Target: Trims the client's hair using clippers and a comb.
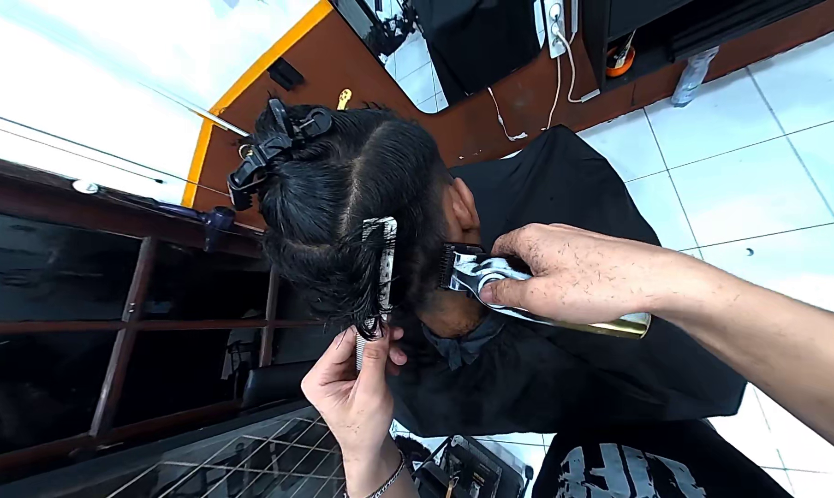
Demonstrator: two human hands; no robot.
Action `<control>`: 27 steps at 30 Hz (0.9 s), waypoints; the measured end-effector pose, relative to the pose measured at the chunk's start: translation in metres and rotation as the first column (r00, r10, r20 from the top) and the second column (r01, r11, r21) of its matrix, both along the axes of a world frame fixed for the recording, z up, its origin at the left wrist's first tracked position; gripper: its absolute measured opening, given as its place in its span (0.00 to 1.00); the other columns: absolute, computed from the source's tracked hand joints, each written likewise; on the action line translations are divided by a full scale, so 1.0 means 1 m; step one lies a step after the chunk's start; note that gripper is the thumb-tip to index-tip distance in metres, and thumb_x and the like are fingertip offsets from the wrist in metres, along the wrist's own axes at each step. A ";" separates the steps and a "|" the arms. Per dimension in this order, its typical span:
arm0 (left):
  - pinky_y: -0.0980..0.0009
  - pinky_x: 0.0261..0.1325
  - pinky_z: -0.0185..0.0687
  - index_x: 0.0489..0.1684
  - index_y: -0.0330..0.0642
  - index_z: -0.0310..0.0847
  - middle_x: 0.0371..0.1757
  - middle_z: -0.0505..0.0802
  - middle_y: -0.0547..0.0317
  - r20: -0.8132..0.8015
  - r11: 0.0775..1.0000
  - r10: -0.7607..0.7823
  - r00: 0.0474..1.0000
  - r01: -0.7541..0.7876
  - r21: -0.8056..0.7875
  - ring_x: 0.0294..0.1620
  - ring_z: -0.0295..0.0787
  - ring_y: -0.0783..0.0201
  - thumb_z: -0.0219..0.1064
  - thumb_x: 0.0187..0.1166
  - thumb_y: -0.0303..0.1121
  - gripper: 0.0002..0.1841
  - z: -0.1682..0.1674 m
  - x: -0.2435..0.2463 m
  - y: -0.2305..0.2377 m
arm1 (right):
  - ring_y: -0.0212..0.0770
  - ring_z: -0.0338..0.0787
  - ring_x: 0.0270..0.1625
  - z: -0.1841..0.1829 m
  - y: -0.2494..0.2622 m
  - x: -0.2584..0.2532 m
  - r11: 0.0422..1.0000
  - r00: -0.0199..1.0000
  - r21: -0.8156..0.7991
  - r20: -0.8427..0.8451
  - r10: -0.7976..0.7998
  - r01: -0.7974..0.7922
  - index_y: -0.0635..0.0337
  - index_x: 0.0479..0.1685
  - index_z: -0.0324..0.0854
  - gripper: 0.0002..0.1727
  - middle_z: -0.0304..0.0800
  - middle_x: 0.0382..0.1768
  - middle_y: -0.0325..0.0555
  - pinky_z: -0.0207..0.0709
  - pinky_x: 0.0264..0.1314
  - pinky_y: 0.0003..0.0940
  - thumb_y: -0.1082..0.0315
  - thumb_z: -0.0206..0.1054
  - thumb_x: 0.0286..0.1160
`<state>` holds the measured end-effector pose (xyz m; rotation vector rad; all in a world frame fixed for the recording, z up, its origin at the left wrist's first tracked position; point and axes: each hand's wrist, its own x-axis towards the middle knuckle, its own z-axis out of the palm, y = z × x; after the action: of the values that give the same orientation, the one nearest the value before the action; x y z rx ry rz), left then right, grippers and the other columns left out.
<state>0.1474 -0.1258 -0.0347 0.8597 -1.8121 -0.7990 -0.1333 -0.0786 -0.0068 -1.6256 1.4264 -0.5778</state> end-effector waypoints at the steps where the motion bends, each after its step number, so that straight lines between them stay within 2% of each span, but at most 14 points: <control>1: 0.83 0.23 0.85 0.40 0.40 0.90 0.32 0.96 0.70 0.001 1.000 -0.001 1.000 0.001 -0.001 0.21 0.88 0.78 0.61 0.82 0.23 0.09 0.000 0.000 0.000 | 0.29 0.81 0.28 -0.002 0.000 0.001 1.000 1.000 -0.017 0.023 -0.009 0.010 0.51 0.43 0.84 0.17 0.80 0.25 0.33 0.71 0.28 0.30 0.47 0.63 0.84; 6: 0.83 0.23 0.85 0.40 0.41 0.90 0.32 0.96 0.69 -0.011 1.000 -0.009 1.000 0.009 0.015 0.21 0.88 0.78 0.61 0.83 0.24 0.09 -0.001 0.000 -0.001 | 0.26 0.82 0.30 -0.009 -0.003 0.002 0.995 0.986 -0.088 0.163 -0.026 0.041 0.51 0.43 0.85 0.16 0.82 0.28 0.33 0.72 0.30 0.28 0.49 0.63 0.85; 8: 0.83 0.23 0.85 0.40 0.41 0.90 0.33 0.97 0.69 -0.017 1.000 -0.009 1.000 0.009 0.015 0.21 0.88 0.78 0.61 0.82 0.23 0.10 -0.001 0.000 -0.001 | 0.26 0.85 0.35 -0.014 -0.003 0.002 0.985 0.973 -0.162 0.229 -0.015 0.053 0.53 0.51 0.86 0.16 0.87 0.33 0.34 0.77 0.37 0.27 0.51 0.64 0.84; 10: 0.83 0.23 0.85 0.39 0.41 0.90 0.33 0.96 0.69 -0.010 1.000 -0.010 1.000 0.010 0.009 0.22 0.88 0.78 0.60 0.82 0.22 0.10 -0.001 0.000 -0.001 | 0.26 0.84 0.36 -0.014 0.000 0.002 0.983 0.982 -0.179 0.186 -0.004 0.038 0.52 0.57 0.86 0.17 0.86 0.35 0.34 0.76 0.38 0.28 0.52 0.64 0.83; 12: 0.82 0.23 0.85 0.39 0.40 0.90 0.32 0.97 0.69 -0.010 1.000 -0.011 1.000 0.011 0.005 0.21 0.88 0.78 0.59 0.83 0.22 0.11 0.000 0.001 -0.002 | 0.28 0.82 0.30 -0.011 0.002 0.002 0.995 0.998 -0.103 0.068 0.005 0.002 0.49 0.47 0.85 0.15 0.82 0.28 0.32 0.72 0.31 0.31 0.49 0.64 0.83; 14: 0.83 0.23 0.85 0.40 0.41 0.90 0.32 0.97 0.69 -0.016 1.000 -0.008 1.000 0.008 0.007 0.21 0.88 0.78 0.60 0.83 0.23 0.10 0.000 0.000 0.000 | 0.29 0.80 0.27 -0.011 0.002 0.002 0.999 1.000 -0.031 0.013 0.021 -0.020 0.50 0.42 0.84 0.16 0.80 0.25 0.33 0.70 0.28 0.31 0.47 0.62 0.85; 18: 0.83 0.23 0.85 0.41 0.41 0.90 0.32 0.97 0.69 -0.022 1.000 -0.009 1.000 0.010 0.007 0.21 0.88 0.78 0.60 0.83 0.23 0.10 0.000 0.000 -0.001 | 0.27 0.81 0.29 -0.009 0.001 0.003 0.998 0.991 -0.051 0.134 -0.017 0.024 0.51 0.43 0.85 0.17 0.81 0.26 0.33 0.71 0.29 0.29 0.48 0.61 0.86; 21: 0.83 0.24 0.85 0.41 0.41 0.90 0.32 0.97 0.70 -0.019 1.000 -0.005 1.000 0.005 0.011 0.21 0.88 0.78 0.60 0.83 0.23 0.10 0.000 0.000 0.000 | 0.26 0.83 0.35 -0.008 0.001 0.001 0.991 0.983 -0.125 0.183 -0.023 0.046 0.52 0.54 0.85 0.17 0.85 0.33 0.33 0.75 0.36 0.27 0.50 0.62 0.86; 24: 0.83 0.23 0.85 0.40 0.40 0.90 0.31 0.96 0.69 -0.016 1.000 0.001 1.000 -0.001 0.012 0.21 0.88 0.78 0.60 0.82 0.22 0.10 0.001 0.001 0.001 | 0.29 0.81 0.30 -0.001 -0.001 -0.004 0.999 0.998 -0.046 0.062 0.007 -0.004 0.51 0.45 0.85 0.17 0.81 0.27 0.34 0.71 0.31 0.31 0.49 0.61 0.86; 27: 0.83 0.24 0.85 0.40 0.40 0.90 0.32 0.97 0.69 -0.016 1.000 0.005 1.000 -0.005 0.012 0.21 0.88 0.78 0.60 0.82 0.22 0.10 0.001 0.000 0.002 | 0.28 0.80 0.26 0.002 -0.005 -0.008 1.000 0.997 -0.022 0.083 0.009 -0.008 0.52 0.38 0.84 0.17 0.80 0.24 0.34 0.69 0.27 0.28 0.50 0.61 0.87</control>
<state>0.1477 -0.1238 -0.0339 0.8630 -1.7916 -0.8124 -0.1417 -0.0839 -0.0046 -1.6052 1.3564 -0.6501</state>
